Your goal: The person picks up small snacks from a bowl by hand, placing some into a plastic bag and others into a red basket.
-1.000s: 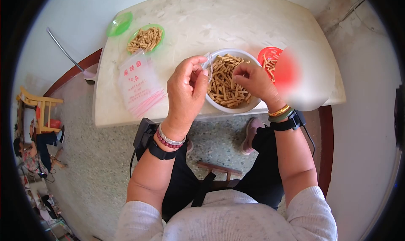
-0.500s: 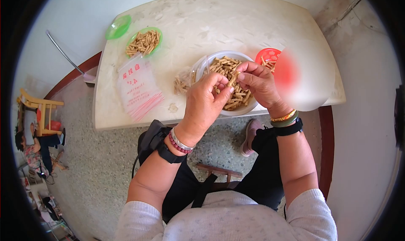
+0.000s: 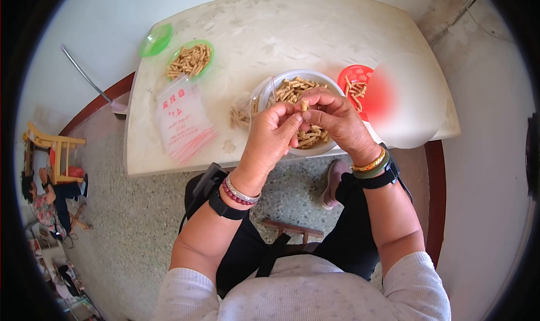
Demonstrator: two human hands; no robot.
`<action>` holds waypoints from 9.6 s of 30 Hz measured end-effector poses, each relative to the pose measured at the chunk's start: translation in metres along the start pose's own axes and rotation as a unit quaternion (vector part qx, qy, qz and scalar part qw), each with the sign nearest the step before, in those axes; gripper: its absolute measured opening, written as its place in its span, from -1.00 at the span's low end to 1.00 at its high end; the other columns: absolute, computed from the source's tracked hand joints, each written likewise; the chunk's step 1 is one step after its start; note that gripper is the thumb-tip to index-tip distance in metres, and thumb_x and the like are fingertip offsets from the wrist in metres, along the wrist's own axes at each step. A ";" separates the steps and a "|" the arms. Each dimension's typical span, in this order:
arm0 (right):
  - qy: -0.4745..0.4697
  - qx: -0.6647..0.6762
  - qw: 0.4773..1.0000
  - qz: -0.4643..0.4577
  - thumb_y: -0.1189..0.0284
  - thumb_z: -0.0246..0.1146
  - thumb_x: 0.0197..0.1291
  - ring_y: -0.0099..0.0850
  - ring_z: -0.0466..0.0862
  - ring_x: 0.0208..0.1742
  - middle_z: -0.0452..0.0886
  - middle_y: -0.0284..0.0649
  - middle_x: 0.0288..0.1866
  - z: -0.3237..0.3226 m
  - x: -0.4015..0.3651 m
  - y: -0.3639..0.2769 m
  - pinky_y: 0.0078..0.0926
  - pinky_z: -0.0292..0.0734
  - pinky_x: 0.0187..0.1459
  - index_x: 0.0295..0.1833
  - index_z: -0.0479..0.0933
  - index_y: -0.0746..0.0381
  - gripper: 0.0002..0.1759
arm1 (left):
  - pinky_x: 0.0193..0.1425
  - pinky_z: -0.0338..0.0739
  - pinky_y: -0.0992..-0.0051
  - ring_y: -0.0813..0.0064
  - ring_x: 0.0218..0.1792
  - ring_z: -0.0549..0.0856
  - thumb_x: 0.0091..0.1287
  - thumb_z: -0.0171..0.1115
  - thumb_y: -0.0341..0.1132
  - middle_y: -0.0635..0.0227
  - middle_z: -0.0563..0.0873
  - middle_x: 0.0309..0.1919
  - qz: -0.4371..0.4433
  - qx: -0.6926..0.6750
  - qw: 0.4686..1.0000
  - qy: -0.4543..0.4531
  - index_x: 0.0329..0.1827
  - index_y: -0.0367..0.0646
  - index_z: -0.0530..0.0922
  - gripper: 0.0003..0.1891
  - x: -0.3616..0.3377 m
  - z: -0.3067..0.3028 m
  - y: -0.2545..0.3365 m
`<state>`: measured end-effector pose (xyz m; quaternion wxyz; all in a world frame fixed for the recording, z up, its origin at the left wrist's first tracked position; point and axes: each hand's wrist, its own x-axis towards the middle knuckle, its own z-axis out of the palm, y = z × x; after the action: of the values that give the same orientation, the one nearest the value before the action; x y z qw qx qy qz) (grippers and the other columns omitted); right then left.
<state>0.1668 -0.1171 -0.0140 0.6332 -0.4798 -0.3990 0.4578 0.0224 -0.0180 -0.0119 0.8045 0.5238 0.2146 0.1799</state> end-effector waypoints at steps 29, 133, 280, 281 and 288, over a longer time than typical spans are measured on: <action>0.169 -0.505 0.838 -0.119 0.52 0.26 0.13 -0.14 0.69 -0.26 0.68 -0.06 -0.28 -0.010 0.026 -0.001 -0.33 0.58 -0.22 -0.20 0.65 0.26 -0.87 | -0.69 0.31 0.68 0.72 -0.67 0.47 0.33 0.15 -0.48 0.46 0.55 -0.52 0.110 -0.003 0.977 0.181 -0.20 -0.23 0.50 -0.95 0.022 -0.069 0.024; -0.113 -0.619 0.770 -0.101 0.54 0.21 0.01 -0.21 0.60 -0.07 0.55 -0.19 -0.24 0.002 0.008 0.032 -0.29 0.52 -0.02 -0.28 0.70 0.03 -0.78 | -0.40 0.43 0.66 0.72 -0.52 0.50 0.27 0.18 -0.54 0.45 0.61 -0.48 0.237 0.417 0.850 0.218 0.04 -0.21 0.57 -0.72 0.018 -0.063 0.018; 0.102 -0.134 0.975 -0.144 0.50 0.34 0.22 -0.64 0.51 -0.20 0.62 -0.41 -0.21 -0.001 -0.009 -0.002 -0.65 0.46 -0.09 -0.10 0.57 0.28 -0.83 | -0.54 0.36 0.78 0.78 -0.53 0.51 0.43 0.16 -0.43 0.47 0.61 -0.42 0.129 0.085 0.987 0.040 -0.08 -0.25 0.56 -0.89 0.003 0.010 0.012; 0.107 -0.091 0.982 -0.128 0.50 0.30 0.26 -0.65 0.53 -0.17 0.62 -0.42 -0.20 0.000 -0.008 -0.003 -0.66 0.47 -0.06 -0.08 0.56 0.29 -0.84 | -0.57 0.35 0.78 0.78 -0.54 0.52 0.44 0.14 -0.41 0.42 0.65 -0.40 0.103 0.105 0.989 0.033 -0.06 -0.27 0.57 -0.87 0.002 0.012 0.014; 0.118 0.004 0.988 -0.099 0.50 0.19 0.37 -0.66 0.55 -0.05 0.60 -0.39 -0.10 -0.006 -0.008 -0.008 -0.66 0.47 0.04 -0.01 0.53 0.30 -0.85 | -0.62 0.33 0.79 0.78 -0.56 0.54 0.47 0.11 -0.36 0.29 0.72 -0.35 0.086 0.127 0.987 0.039 0.01 -0.29 0.57 -0.80 0.002 0.010 0.013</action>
<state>0.1717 -0.1268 -0.0081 0.7197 -0.4861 -0.3657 0.3345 0.0289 -0.0195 0.0029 0.7041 0.6306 0.2213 0.2401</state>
